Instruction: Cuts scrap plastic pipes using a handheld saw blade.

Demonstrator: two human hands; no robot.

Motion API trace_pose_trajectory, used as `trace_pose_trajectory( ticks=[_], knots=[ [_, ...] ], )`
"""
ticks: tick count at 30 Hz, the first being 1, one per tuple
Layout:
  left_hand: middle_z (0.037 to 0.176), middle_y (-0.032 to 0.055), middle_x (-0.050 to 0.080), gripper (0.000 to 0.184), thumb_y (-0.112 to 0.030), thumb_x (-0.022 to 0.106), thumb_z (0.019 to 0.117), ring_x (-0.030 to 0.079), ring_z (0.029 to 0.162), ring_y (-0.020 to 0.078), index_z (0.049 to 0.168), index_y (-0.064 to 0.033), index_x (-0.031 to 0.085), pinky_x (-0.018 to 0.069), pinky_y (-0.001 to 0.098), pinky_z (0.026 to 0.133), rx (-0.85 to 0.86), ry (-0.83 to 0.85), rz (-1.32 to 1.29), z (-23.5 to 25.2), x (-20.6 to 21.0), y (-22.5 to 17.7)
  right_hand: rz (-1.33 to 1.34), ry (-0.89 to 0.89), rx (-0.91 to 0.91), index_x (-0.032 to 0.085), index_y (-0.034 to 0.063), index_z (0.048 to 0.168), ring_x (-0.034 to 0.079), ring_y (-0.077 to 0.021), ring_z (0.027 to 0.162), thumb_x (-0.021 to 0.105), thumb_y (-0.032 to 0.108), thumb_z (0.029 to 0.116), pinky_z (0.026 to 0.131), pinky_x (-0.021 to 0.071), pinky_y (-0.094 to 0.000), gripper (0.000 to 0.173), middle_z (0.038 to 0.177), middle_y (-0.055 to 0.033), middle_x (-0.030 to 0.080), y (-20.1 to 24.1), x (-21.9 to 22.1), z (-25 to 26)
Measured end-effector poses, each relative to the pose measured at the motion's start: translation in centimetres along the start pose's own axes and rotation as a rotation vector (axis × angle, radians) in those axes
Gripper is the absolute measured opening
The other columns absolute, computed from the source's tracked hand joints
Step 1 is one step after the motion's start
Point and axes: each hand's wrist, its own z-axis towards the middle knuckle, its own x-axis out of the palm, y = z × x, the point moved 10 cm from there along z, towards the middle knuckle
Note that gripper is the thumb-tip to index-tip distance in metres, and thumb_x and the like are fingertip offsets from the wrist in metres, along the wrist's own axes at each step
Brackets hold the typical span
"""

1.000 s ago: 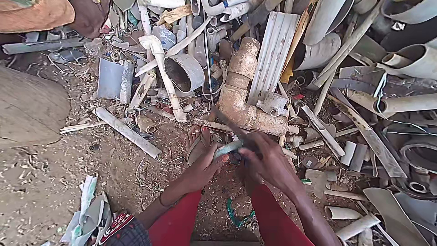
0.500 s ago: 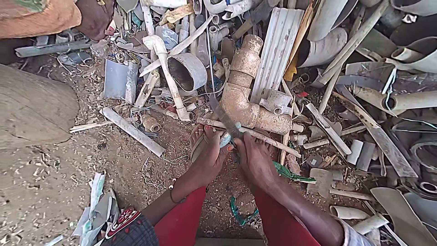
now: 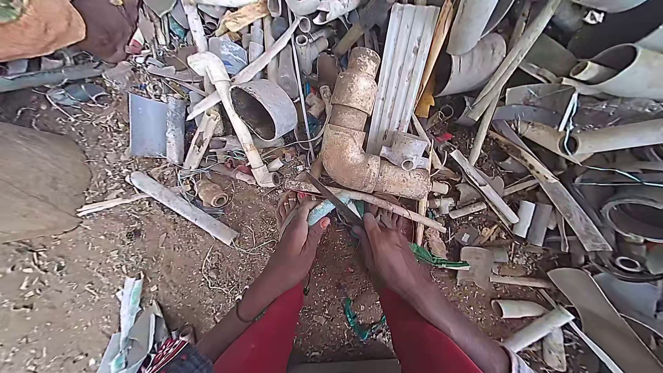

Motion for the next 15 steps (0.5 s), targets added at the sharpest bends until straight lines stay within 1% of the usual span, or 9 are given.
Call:
trace_pose_trajectory(
  ticks=[1, 3, 5, 6, 8, 9, 11, 12, 15],
  knots=[
    [0.111, 0.0052, 0.061, 0.054, -0.042, 0.044, 0.1067, 0.059, 0.080, 0.0033, 0.141, -0.0002, 0.046, 0.0529, 0.0225, 0.073, -0.005, -0.010, -0.029, -0.3, -0.2, -0.1, -0.051, 0.052, 0.029, 0.064, -0.0002, 0.109, 0.067, -0.0311, 0.059, 0.047, 0.026, 0.1064, 0.053, 0.0546, -0.0457, 0.031, 0.065, -0.0101, 0.062, -0.4, 0.7, 0.2],
    [0.100, -0.0004, 0.060, 0.052, -0.042, 0.044, 0.1072, 0.058, 0.076, 0.0011, 0.138, 0.0002, 0.046, 0.0539, 0.0218, 0.070, 0.052, -0.045, -0.110, -1.0, -0.9, -0.7, -0.075, 0.059, 0.132, 0.066, 0.0014, 0.112, 0.068, -0.0342, 0.063, 0.048, 0.026, 0.1063, 0.057, 0.0543, -0.0496, 0.031, 0.068, -0.0124, 0.065, -2.2, 0.2, 0.6],
    [0.089, -0.0076, 0.058, 0.054, -0.046, 0.043, 0.1076, 0.058, 0.073, -0.0022, 0.136, 0.0002, 0.047, 0.0544, 0.0194, 0.069, 0.083, -0.106, -0.137, -1.4, -2.3, -0.9, 0.004, -0.115, 0.127, 0.070, 0.0026, 0.104, 0.066, -0.0252, 0.059, 0.055, 0.023, 0.1029, 0.054, 0.0544, -0.0422, 0.026, 0.071, -0.0096, 0.066, -3.7, -2.2, 0.6],
    [0.089, -0.0081, 0.059, 0.055, -0.047, 0.043, 0.1073, 0.059, 0.075, -0.0023, 0.135, -0.0002, 0.047, 0.0547, 0.0194, 0.072, 0.059, -0.136, -0.128, -1.6, -3.4, -0.2, 0.065, -0.215, 0.117, 0.071, 0.0015, 0.099, 0.063, -0.0186, 0.058, 0.059, 0.020, 0.0999, 0.054, 0.0536, -0.0353, 0.022, 0.072, -0.0084, 0.067, -4.3, -3.7, 0.2],
    [0.094, -0.0044, 0.061, 0.056, -0.048, 0.043, 0.1063, 0.062, 0.081, -0.0012, 0.135, -0.0006, 0.049, 0.0555, 0.0215, 0.078, -0.032, -0.219, -0.012, -2.6, -5.8, 2.6, 0.135, -0.360, 0.141, 0.072, -0.0032, 0.096, 0.062, -0.0117, 0.060, 0.065, 0.015, 0.0950, 0.056, 0.0530, -0.0269, 0.019, 0.074, -0.0098, 0.069, -5.9, -6.1, -1.1],
    [0.101, 0.0021, 0.064, 0.060, -0.050, 0.043, 0.1050, 0.064, 0.087, 0.0031, 0.138, -0.0006, 0.051, 0.0557, 0.0263, 0.081, -0.108, -0.254, 0.092, -3.4, -7.1, 4.7, 0.123, -0.406, 0.176, 0.072, -0.0038, 0.094, 0.064, -0.0105, 0.062, 0.067, 0.015, 0.0937, 0.059, 0.0533, -0.0257, 0.019, 0.075, -0.0104, 0.069, -7.1, -7.0, -1.7],
    [0.114, 0.0204, 0.066, 0.058, -0.044, 0.047, 0.1025, 0.066, 0.099, 0.0253, 0.138, 0.0013, 0.053, 0.0527, 0.0495, 0.088, -0.269, -0.272, 0.237, -5.9, -9.6, 9.3, 0.063, -0.430, 0.265, 0.073, -0.0061, 0.095, 0.068, -0.0193, 0.071, 0.070, 0.014, 0.0910, 0.067, 0.0553, -0.0347, 0.021, 0.081, -0.0167, 0.070, -10.0, -7.7, -2.7],
    [0.116, 0.0245, 0.066, 0.055, -0.040, 0.049, 0.1022, 0.066, 0.103, 0.0334, 0.137, 0.0015, 0.053, 0.0503, 0.0571, 0.090, -0.353, -0.257, 0.276, -7.5, -10.7, 11.7, 0.039, -0.404, 0.310, 0.073, -0.0064, 0.096, 0.068, -0.0256, 0.077, 0.072, 0.014, 0.0903, 0.071, 0.0550, -0.0415, 0.022, 0.087, -0.0200, 0.070, -11.5, -7.5, -3.0],
    [0.123, 0.0332, 0.062, 0.045, -0.023, 0.060, 0.1037, 0.061, 0.113, 0.0488, 0.140, 0.0029, 0.053, 0.0433, 0.0688, 0.097, -0.615, -0.101, 0.345, -13.7, -14.5, 18.4, 0.012, -0.249, 0.462, 0.073, -0.0093, 0.098, 0.066, -0.0430, 0.091, 0.072, 0.012, 0.0901, 0.080, 0.0493, -0.0617, 0.023, 0.102, -0.0298, 0.068, -15.5, -5.9, -4.3]
  ],
)
